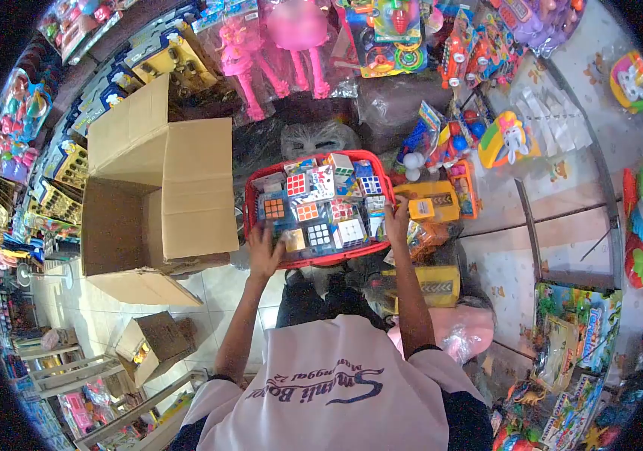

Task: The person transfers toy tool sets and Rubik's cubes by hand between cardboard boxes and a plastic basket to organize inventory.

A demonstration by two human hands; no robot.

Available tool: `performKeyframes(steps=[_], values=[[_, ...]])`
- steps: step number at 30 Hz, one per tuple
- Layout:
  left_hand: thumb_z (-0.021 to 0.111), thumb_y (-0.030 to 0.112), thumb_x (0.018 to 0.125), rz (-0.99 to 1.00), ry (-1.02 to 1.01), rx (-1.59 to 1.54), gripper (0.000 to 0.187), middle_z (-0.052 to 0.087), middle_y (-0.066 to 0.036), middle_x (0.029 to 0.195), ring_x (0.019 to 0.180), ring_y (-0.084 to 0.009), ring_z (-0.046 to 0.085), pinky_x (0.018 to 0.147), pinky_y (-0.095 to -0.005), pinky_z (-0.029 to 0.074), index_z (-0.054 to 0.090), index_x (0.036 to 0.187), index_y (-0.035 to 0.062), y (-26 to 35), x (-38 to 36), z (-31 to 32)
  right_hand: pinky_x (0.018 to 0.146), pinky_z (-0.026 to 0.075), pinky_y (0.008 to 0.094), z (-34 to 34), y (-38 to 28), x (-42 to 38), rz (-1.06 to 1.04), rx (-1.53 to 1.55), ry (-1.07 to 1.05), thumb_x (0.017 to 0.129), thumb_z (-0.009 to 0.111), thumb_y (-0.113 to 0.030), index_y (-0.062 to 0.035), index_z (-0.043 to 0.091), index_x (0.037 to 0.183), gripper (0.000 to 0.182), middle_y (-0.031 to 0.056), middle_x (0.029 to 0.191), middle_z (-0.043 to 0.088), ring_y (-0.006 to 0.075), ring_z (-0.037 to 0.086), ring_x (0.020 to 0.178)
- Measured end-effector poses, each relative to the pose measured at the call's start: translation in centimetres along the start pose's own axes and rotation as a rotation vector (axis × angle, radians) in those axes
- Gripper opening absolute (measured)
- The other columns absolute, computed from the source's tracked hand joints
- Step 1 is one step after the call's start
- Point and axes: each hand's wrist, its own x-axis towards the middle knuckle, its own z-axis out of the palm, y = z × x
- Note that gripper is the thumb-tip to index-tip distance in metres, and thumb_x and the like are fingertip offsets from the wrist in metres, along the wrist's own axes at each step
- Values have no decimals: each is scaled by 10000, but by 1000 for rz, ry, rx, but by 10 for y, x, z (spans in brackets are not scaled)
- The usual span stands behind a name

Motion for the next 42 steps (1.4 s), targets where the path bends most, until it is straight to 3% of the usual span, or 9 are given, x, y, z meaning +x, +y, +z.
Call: performKeyframes(steps=[3, 6, 10, 16, 18, 23, 30, 38, 42], values=[[539, 307, 877, -69, 213, -40, 636, 325, -300, 1345, 1223, -459, 325, 1009, -522, 269, 289, 1387, 21, -16, -5, 5, 694, 445, 348, -1, -1, 7, 51, 24, -13, 864, 611, -249, -66, 420, 1076, 339, 115, 831, 564, 221, 554, 761], [550, 288, 888, -239, 395, -124, 554, 457, -250, 1256, 1146, -389, 446, 973, -460, 343, 373, 1332, 9, -20, -4, 16, 718, 459, 379, 6, 4, 18, 35, 17, 26, 812, 656, -296, -37, 477, 1066, 404, 157, 854, 609, 297, 601, 787], [602, 321, 869, -630, 232, -631, 501, 576, -171, 1133, 1041, -287, 541, 909, -380, 405, 481, 1239, 7, -53, 1, 32, 754, 465, 369, 8, 12, 23, 154, -23, -40, 790, 679, -316, -13, 549, 1070, 433, 155, 904, 640, 253, 614, 840], [625, 266, 867, -502, 220, -659, 498, 580, -159, 1176, 1060, -251, 546, 926, -353, 401, 480, 1259, -6, -72, -9, 37, 772, 463, 340, -11, -39, -7, 251, 199, -114, 781, 696, -394, -4, 589, 1072, 498, 114, 931, 651, 198, 604, 860], [641, 232, 858, -452, 244, -836, 452, 591, -132, 1126, 1004, -229, 554, 893, -343, 415, 503, 1217, -6, -85, -16, 51, 764, 460, 303, -4, 15, -15, 309, 104, -67, 785, 707, -375, -17, 603, 1058, 462, 79, 919, 649, 146, 591, 850], [665, 180, 843, -460, 163, -905, 250, 575, -24, 871, 786, -119, 513, 747, -273, 434, 564, 1000, 14, -42, -25, 5, 787, 457, 319, -47, -34, -81, 324, 344, -50, 763, 736, -348, -27, 612, 1064, 457, 78, 948, 651, 171, 592, 870], [689, 173, 824, -290, -75, -1045, 377, 608, -75, 953, 826, -132, 557, 752, -294, 456, 531, 1098, -31, -21, -45, -14, 750, 465, 283, -92, -36, -189, 400, 191, 172, 786, 724, -277, -36, 606, 1078, 397, 39, 939, 641, 122, 584, 844], [719, 191, 805, -97, -380, -1003, 326, 607, -47, 873, 774, -113, 552, 722, -264, 464, 543, 987, -14, -33, -51, -21, 763, 484, 332, -107, -119, -326, 473, 121, 499, 748, 739, -265, -4, 599, 1076, 442, 107, 931, 662, 178, 616, 832], [707, 186, 815, -9, -534, -1046, 426, 613, -94, 1042, 926, -149, 573, 839, -295, 448, 525, 1127, -40, 1, -62, -54, 717, 468, 285, -102, -107, -409, 573, 100, 649, 796, 702, -278, -1, 598, 1074, 405, 79, 902, 644, 128, 578, 810]])
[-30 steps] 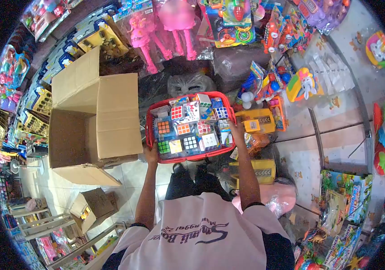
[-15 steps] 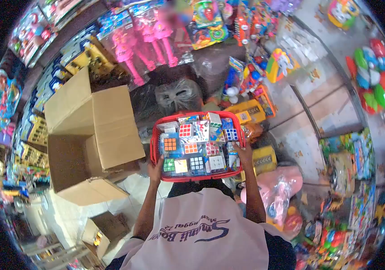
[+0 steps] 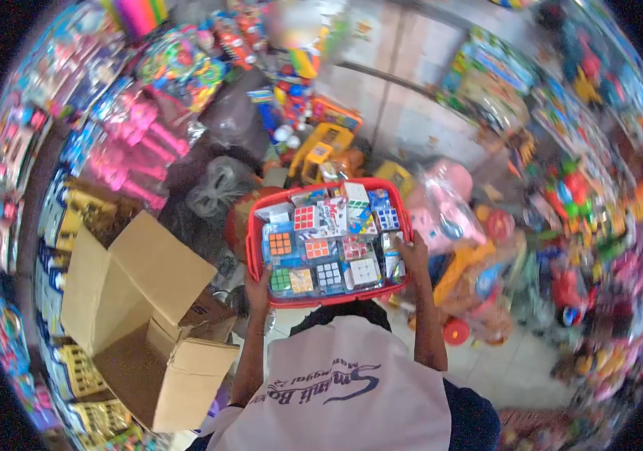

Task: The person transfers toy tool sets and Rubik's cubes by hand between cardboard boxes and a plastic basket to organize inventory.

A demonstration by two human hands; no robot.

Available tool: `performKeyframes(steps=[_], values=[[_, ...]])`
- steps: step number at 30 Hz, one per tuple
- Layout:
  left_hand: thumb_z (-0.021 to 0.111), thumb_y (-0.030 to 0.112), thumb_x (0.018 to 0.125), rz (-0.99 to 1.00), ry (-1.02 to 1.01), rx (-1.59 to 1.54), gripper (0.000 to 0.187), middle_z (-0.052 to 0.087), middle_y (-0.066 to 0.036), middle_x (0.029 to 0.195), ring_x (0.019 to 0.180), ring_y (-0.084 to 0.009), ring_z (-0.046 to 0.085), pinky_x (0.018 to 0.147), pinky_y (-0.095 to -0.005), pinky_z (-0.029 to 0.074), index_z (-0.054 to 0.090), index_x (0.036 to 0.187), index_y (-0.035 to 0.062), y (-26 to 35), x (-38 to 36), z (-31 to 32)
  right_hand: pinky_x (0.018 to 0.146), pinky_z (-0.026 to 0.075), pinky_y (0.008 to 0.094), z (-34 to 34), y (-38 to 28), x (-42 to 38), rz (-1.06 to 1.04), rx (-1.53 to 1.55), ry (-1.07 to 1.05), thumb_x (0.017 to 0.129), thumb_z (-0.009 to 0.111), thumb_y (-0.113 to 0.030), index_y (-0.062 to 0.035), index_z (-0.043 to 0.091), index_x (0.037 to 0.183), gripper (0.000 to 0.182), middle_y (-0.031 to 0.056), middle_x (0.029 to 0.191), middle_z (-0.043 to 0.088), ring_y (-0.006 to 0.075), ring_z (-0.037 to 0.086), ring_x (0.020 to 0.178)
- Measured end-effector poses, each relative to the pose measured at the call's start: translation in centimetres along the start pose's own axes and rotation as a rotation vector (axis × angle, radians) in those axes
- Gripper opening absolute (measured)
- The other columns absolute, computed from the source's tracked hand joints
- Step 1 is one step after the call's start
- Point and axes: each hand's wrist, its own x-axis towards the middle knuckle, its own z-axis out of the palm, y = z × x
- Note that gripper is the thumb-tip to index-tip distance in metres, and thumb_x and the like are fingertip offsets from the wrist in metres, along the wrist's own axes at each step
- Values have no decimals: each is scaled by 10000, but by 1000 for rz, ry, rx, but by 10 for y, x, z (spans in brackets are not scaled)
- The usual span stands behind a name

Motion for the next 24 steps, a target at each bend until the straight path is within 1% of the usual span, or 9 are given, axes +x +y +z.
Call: performKeyframes(steps=[4, 5, 7, 9, 12, 13, 16, 20, 24], values=[[661, 196, 852, -34, -219, 106, 501, 551, -145, 1191, 1068, -205, 530, 944, -327, 392, 466, 1233, -63, -23, 8, 9, 729, 457, 275, -40, 5, -61, 118, 42, 207, 844, 645, -314, 0, 597, 1092, 403, 62, 900, 633, 122, 564, 829], [653, 208, 858, 22, -268, 139, 548, 508, -163, 1251, 1138, -230, 487, 997, -347, 345, 430, 1269, -77, -37, 12, 12, 716, 473, 329, -49, 26, -72, 58, 120, 260, 826, 653, -382, -8, 612, 1055, 440, 109, 886, 651, 170, 595, 808], [636, 201, 873, 103, -334, 170, 489, 540, -145, 1206, 1085, -204, 522, 948, -335, 391, 460, 1245, -63, -30, 8, 33, 727, 473, 311, -68, 15, -110, 113, 226, 359, 852, 634, -341, -6, 599, 1085, 410, 93, 925, 648, 161, 595, 820], [655, 200, 854, 218, -346, 215, 549, 511, -164, 1244, 1137, -235, 490, 998, -353, 350, 427, 1268, -78, 1, -12, 69, 742, 475, 303, -91, 15, -141, 161, 324, 433, 857, 632, -321, 1, 588, 1101, 406, 96, 936, 647, 154, 596, 836], [655, 182, 854, 92, -599, 169, 499, 543, -149, 1199, 1081, -216, 527, 955, -335, 391, 454, 1239, -65, 47, -38, 123, 773, 476, 303, -123, 37, -182, 120, 444, 583, 864, 629, -298, 22, 581, 1106, 404, 103, 938, 645, 146, 596, 872], [654, 173, 854, 1, -686, 116, 447, 569, -132, 1145, 1016, -194, 553, 904, -318, 421, 483, 1203, -49, 29, -37, 135, 772, 475, 302, -138, 46, -202, 136, 432, 628, 869, 624, -288, 19, 583, 1108, 391, 95, 939, 645, 141, 594, 872], [633, 201, 870, 60, -915, 266, 498, 553, -121, 1191, 1032, -193, 559, 907, -330, 434, 446, 1265, -39, 29, -65, 188, 768, 472, 294, -178, 62, -257, 103, 395, 778, 875, 618, -269, 11, 588, 1114, 370, 76, 942, 645, 124, 585, 866], [652, 161, 851, 76, -1037, 284, 404, 575, -108, 1111, 975, -174, 553, 875, -313, 425, 504, 1177, -26, -13, -110, 254, 757, 469, 278, -230, 98, -324, 205, 438, 902, 877, 613, -260, 2, 592, 1113, 353, 56, 934, 647, 103, 574, 843], [654, 157, 850, 50, -1234, 265, 374, 590, -88, 1074, 959, -160, 554, 862, -302, 429, 524, 1154, -19, 3, -219, 303, 744, 468, 263, -266, 130, -414, 263, 427, 1091, 877, 612, -262, -2, 604, 1085, 333, 56, 905, 652, 108, 585, 808]])
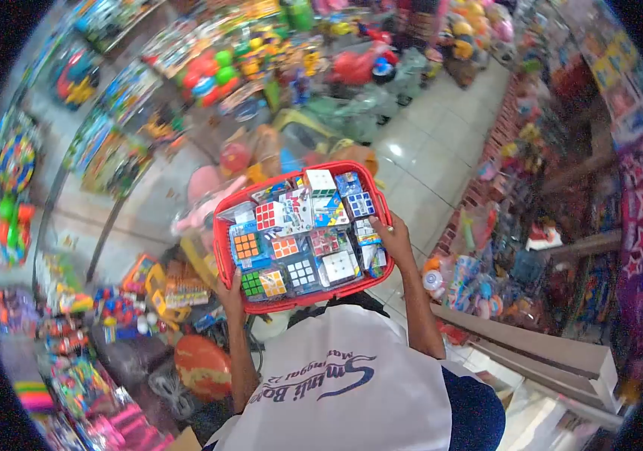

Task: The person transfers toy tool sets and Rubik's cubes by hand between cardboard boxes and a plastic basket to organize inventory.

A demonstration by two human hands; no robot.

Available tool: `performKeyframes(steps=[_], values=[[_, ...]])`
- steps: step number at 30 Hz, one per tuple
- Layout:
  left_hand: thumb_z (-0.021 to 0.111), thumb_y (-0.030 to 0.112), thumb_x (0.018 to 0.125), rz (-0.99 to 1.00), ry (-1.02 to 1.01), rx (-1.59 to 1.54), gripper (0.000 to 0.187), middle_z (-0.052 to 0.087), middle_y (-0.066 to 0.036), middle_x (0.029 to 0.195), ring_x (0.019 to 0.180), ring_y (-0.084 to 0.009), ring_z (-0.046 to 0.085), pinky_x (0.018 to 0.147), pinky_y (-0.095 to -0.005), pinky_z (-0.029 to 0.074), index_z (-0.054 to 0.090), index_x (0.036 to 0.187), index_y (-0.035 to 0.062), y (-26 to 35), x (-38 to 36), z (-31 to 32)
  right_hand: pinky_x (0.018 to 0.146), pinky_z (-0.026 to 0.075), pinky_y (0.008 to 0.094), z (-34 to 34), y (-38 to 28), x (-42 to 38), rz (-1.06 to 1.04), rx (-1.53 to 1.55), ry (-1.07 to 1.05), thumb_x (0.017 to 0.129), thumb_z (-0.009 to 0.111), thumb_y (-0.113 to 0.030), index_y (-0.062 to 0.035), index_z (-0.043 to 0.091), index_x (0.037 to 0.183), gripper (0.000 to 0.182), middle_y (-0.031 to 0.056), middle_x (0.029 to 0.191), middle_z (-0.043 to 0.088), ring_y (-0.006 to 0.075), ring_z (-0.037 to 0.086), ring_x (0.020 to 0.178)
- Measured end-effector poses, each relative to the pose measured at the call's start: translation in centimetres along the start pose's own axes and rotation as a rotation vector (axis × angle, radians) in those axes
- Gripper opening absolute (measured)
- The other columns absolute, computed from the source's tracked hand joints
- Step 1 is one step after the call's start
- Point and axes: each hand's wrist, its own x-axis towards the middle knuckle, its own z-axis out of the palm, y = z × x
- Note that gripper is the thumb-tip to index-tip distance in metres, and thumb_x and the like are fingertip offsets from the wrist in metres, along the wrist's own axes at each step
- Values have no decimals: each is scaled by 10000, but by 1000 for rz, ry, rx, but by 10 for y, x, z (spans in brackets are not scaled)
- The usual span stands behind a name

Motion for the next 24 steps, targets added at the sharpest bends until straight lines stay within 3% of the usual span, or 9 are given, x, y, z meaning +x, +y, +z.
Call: performKeyframes(steps=[7, 8, 10, 11, 14, 17, 21, 22, 24], values=[[656, 173, 854, 135, -260, -6, 327, 607, -66, 1017, 910, -141, 564, 819, -286, 444, 553, 1098, -19, -10, 30, 161, 754, 462, 303, -137, 37, 4, 61, -68, 274, 856, 626, -317, 18, 612, 1045, 384, 76, 897, 653, 135, 591, 818], [658, 179, 852, 105, -262, 39, 327, 609, -69, 1012, 912, -144, 563, 823, -289, 441, 558, 1091, -20, -27, 45, 187, 752, 461, 298, -146, 73, 30, 73, -24, 275, 855, 626, -316, 17, 613, 1041, 381, 75, 893, 652, 133, 590, 813], [663, 190, 849, 32, -338, 64, 327, 612, -76, 1004, 917, -150, 561, 829, -296, 437, 566, 1077, -23, -23, 55, 222, 747, 458, 289, -172, 78, 31, 87, 3, 356, 853, 625, -313, 16, 615, 1034, 376, 73, 884, 650, 129, 588, 804], [663, 203, 850, 22, -369, 74, 330, 611, -77, 1003, 916, -151, 560, 829, -299, 436, 567, 1074, -20, -22, 62, 236, 735, 454, 283, -185, 77, 29, 198, -23, 376, 855, 610, -286, 6, 620, 1024, 337, 59, 871, 646, 124, 586, 787], [661, 240, 852, -10, -474, 99, 342, 609, -80, 1002, 914, -155, 557, 831, -306, 434, 570, 1065, -12, -9, 70, 288, 738, 449, 258, -225, 82, 24, 354, 402, 383, 836, 626, -302, -15, 609, 1069, 370, 29, 913, 632, 116, 580, 815], [650, 240, 859, 9, -579, 173, 353, 608, -83, 1012, 918, -166, 558, 839, -313, 433, 556, 1090, -10, -17, 88, 345, 770, 450, 277, -262, 92, 35, 373, 342, 428, 841, 605, -283, -9, 601, 1089, 370, 37, 950, 633, 125, 585, 844], [638, 256, 866, 83, -664, 100, 455, 575, -127, 1112, 994, -207, 545, 887, -333, 419, 510, 1198, -26, 24, 107, 431, 778, 442, 266, -293, 88, 59, 306, 230, 550, 843, 606, -269, -31, 599, 1112, 360, 24, 975, 637, 124, 583, 855], [634, 269, 868, 153, -619, 98, 481, 567, -136, 1127, 1005, -216, 543, 894, -337, 416, 498, 1219, -30, 17, 101, 467, 773, 442, 262, -314, 120, 83, 281, 226, 550, 842, 608, -265, -37, 602, 1111, 353, 19, 969, 639, 124, 583, 853], [603, 269, 896, 241, -629, 423, 405, 600, -56, 985, 859, -135, 536, 783, -292, 437, 519, 1181, -6, -53, 162, 485, 725, 437, 251, -341, 142, 103, 404, -37, 518, 849, 618, -281, -57, 623, 1071, 316, -7, 915, 630, 104, 562, 808]])
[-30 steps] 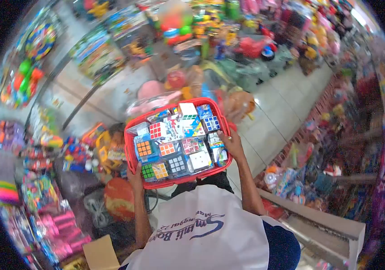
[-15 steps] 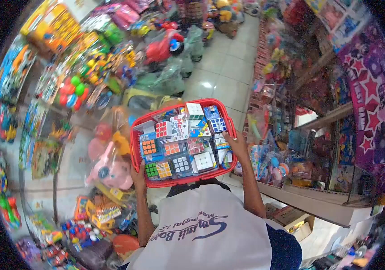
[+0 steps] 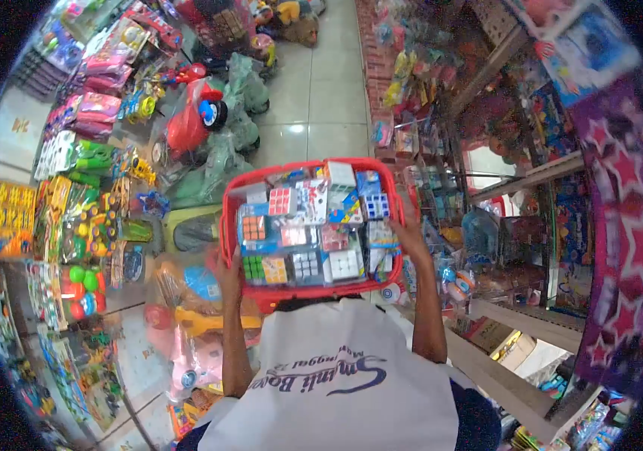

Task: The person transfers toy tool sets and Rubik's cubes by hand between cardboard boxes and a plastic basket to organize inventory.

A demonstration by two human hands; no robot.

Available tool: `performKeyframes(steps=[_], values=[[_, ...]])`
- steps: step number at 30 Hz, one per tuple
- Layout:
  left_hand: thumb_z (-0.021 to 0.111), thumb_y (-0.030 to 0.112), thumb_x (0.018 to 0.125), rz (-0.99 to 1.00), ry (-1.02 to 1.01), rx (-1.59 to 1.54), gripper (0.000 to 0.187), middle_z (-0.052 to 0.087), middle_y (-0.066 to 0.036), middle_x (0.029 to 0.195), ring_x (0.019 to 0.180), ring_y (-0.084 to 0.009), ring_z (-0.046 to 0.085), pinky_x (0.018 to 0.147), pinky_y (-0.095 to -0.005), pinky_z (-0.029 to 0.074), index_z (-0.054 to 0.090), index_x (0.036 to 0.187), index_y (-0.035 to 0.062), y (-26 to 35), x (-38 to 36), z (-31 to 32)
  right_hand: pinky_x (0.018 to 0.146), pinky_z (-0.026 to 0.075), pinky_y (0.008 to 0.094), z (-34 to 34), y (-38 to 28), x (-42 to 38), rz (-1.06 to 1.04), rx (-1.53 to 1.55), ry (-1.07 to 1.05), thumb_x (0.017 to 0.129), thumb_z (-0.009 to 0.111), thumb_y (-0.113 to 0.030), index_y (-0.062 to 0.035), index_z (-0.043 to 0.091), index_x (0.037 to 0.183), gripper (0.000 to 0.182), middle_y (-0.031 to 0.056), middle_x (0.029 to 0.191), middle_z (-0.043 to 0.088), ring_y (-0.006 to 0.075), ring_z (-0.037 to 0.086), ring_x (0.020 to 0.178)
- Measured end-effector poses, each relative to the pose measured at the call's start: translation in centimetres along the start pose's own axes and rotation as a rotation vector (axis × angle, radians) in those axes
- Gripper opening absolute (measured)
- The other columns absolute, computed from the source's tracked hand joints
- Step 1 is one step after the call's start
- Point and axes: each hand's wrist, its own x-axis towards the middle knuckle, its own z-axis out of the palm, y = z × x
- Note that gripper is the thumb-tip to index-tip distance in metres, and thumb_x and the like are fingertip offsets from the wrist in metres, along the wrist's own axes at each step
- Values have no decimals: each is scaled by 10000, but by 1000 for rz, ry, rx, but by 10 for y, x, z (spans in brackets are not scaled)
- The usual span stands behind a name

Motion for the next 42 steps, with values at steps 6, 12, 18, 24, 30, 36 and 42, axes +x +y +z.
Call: performKeyframes(steps=[6, 12, 18, 24, 30, 36, 42], values=[[587, 376, 892, -194, -128, -151, 467, 607, -84, 1004, 918, -179, 550, 829, -310, 424, 541, 1127, -24, 78, 125, 63, 686, 428, 244, -13, -51, 111, -12, 166, -47, 858, 632, -320, -55, 641, 1014, 308, -31, 878, 614, 63, 530, 777], [578, 311, 909, -88, -174, -167, 373, 599, -70, 960, 868, -131, 534, 782, -284, 433, 551, 1092, -13, 106, 262, 116, 706, 454, 276, -3, -38, 226, 99, 408, 40, 854, 642, -357, -33, 643, 1018, 363, 9, 881, 638, 89, 575, 774], [602, 303, 892, 80, -198, -61, 371, 616, -88, 936, 857, -138, 543, 769, -291, 438, 566, 1074, -19, 136, 401, 201, 630, 452, 270, -6, -85, 352, 4, 230, 241, 852, 643, -326, -38, 665, 937, 301, 3, 778, 636, 86, 568, 693], [609, 298, 884, 138, -192, 45, 364, 619, -115, 875, 802, -165, 559, 739, -308, 444, 576, 1040, -29, 165, 536, 269, 674, 468, 298, -11, -105, 485, -14, 321, 256, 825, 633, -202, -23, 646, 991, 244, 22, 840, 647, 120, 593, 759], [620, 314, 869, 135, -198, 129, 360, 621, -127, 793, 733, -162, 555, 684, -318, 445, 593, 993, -23, 200, 621, 344, 686, 482, 304, -32, -111, 593, 159, 310, 258, 791, 601, -98, -9, 623, 1036, 261, 49, 879, 659, 146, 613, 760], [629, 302, 856, 179, -276, 232, 342, 581, -121, 744, 682, -165, 512, 664, -318, 436, 587, 968, -19, 220, 753, 431, 666, 480, 281, -40, -121, 706, 290, 571, 287, 759, 616, -92, -28, 651, 947, 201, 27, 825, 644, 125, 596, 719], [637, 262, 843, 328, -368, 241, 291, 579, -172, 702, 640, -264, 564, 614, -366, 435, 564, 880, -17, 210, 921, 509, 661, 497, 302, 10, -105, 836, 282, 559, 402, 795, 636, -157, -8, 622, 1016, 267, 45, 869, 646, 148, 617, 767]])
